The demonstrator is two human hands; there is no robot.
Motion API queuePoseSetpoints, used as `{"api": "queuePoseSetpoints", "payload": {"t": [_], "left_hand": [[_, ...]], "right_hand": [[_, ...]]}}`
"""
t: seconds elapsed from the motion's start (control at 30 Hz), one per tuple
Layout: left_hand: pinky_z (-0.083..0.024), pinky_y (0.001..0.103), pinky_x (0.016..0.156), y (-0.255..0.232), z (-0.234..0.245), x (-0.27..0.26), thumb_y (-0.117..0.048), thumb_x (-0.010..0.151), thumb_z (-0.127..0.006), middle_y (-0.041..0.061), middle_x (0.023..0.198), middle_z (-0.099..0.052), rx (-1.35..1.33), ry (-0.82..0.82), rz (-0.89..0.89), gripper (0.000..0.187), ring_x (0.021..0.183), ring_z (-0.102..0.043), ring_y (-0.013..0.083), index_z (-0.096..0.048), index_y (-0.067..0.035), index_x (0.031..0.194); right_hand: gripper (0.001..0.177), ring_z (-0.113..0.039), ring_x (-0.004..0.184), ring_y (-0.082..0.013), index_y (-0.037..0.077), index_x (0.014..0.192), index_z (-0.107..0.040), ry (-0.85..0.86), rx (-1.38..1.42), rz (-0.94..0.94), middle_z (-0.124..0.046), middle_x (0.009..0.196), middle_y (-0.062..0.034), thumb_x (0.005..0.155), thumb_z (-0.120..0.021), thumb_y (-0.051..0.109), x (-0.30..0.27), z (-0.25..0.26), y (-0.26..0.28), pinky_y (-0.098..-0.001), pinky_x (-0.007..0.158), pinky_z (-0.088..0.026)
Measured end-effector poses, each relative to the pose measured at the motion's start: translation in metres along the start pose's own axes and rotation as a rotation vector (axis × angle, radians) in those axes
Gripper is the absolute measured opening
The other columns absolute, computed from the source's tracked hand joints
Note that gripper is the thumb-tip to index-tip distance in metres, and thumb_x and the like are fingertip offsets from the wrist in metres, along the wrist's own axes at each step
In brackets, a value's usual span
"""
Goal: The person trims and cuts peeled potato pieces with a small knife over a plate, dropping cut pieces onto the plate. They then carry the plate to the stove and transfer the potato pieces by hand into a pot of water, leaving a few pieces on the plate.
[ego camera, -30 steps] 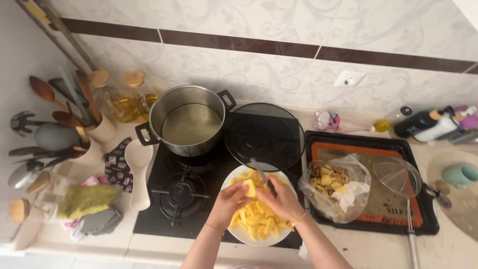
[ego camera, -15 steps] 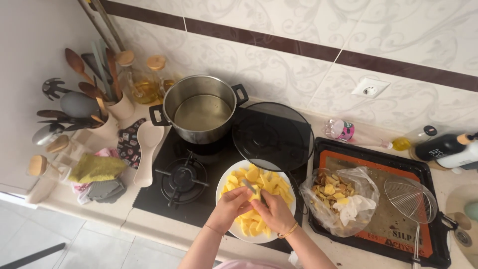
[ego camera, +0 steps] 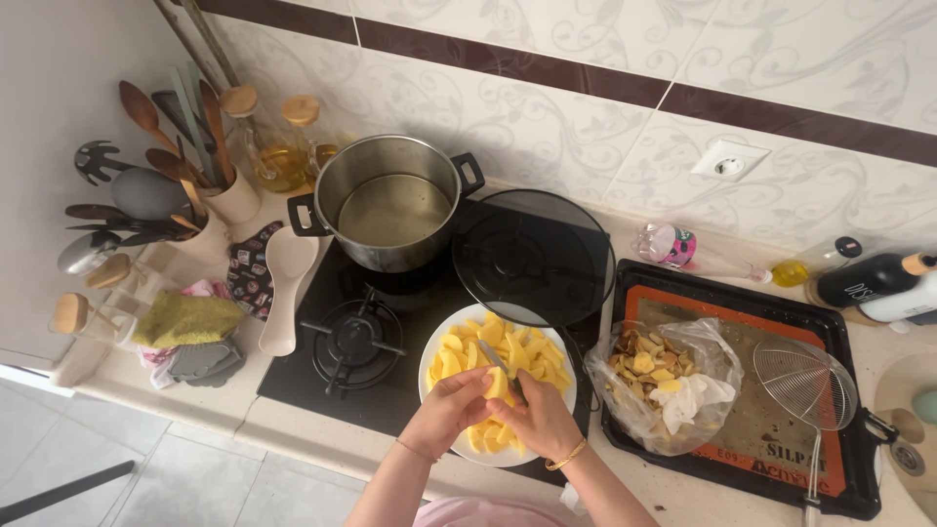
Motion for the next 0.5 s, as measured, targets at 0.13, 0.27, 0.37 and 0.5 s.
{"api": "queuePoseSetpoints", "payload": {"t": [0.13, 0.27, 0.37, 0.5], "left_hand": [[-0.058, 0.027, 0.087, 0.024, 0.014, 0.016, -0.023, 0.094, -0.07, 0.005, 0.106, -0.073, -0.003, -0.07, -0.018, 0.041, 0.096, -0.07, 0.0135, -0.069, -0.002, 0.129], [-0.06, 0.029, 0.091, 0.04, 0.022, 0.025, -0.022, 0.096, -0.068, 0.004, 0.104, -0.07, -0.059, -0.072, -0.122, 0.041, 0.094, -0.067, 0.0139, -0.066, 0.001, 0.13], [-0.058, 0.028, 0.09, 0.032, 0.012, 0.016, -0.023, 0.096, -0.067, 0.002, 0.104, -0.069, -0.02, -0.127, -0.106, 0.044, 0.092, -0.064, 0.0116, -0.067, -0.004, 0.136], [-0.059, 0.031, 0.091, 0.01, -0.009, -0.007, -0.026, 0.097, -0.064, 0.006, 0.108, -0.073, -0.018, -0.033, -0.043, 0.047, 0.098, -0.069, 0.0139, -0.064, 0.0, 0.135]], "right_hand": [[0.064, -0.061, 0.048, -0.0275, 0.004, 0.075, -0.053, 0.007, 0.034, -0.092, -0.053, 0.051, -0.0107, 0.089, -0.058, 0.066, -0.009, -0.006, 0.005, -0.0389, 0.05, -0.046], [0.061, -0.059, 0.052, -0.0273, 0.004, 0.079, -0.06, -0.04, 0.128, -0.116, -0.057, 0.056, -0.0083, 0.1, -0.054, 0.06, -0.018, -0.02, -0.007, -0.0379, 0.052, -0.045], [0.058, -0.058, 0.05, -0.0288, 0.004, 0.08, -0.061, 0.015, 0.137, -0.211, -0.054, 0.054, -0.009, 0.096, -0.056, 0.06, -0.018, -0.017, -0.006, -0.0391, 0.051, -0.043], [0.063, -0.061, 0.048, -0.0309, 0.0, 0.078, -0.056, -0.046, 0.022, -0.056, -0.053, 0.054, -0.0108, 0.083, -0.07, 0.062, -0.012, -0.002, 0.009, -0.0391, 0.048, -0.048]]}}
Point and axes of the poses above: each hand's wrist, its own x-axis towards the middle knuckle, its own z-axis out of the back of the hand, y = z × x, the point moved 1 cm from there along x, towards the middle knuckle
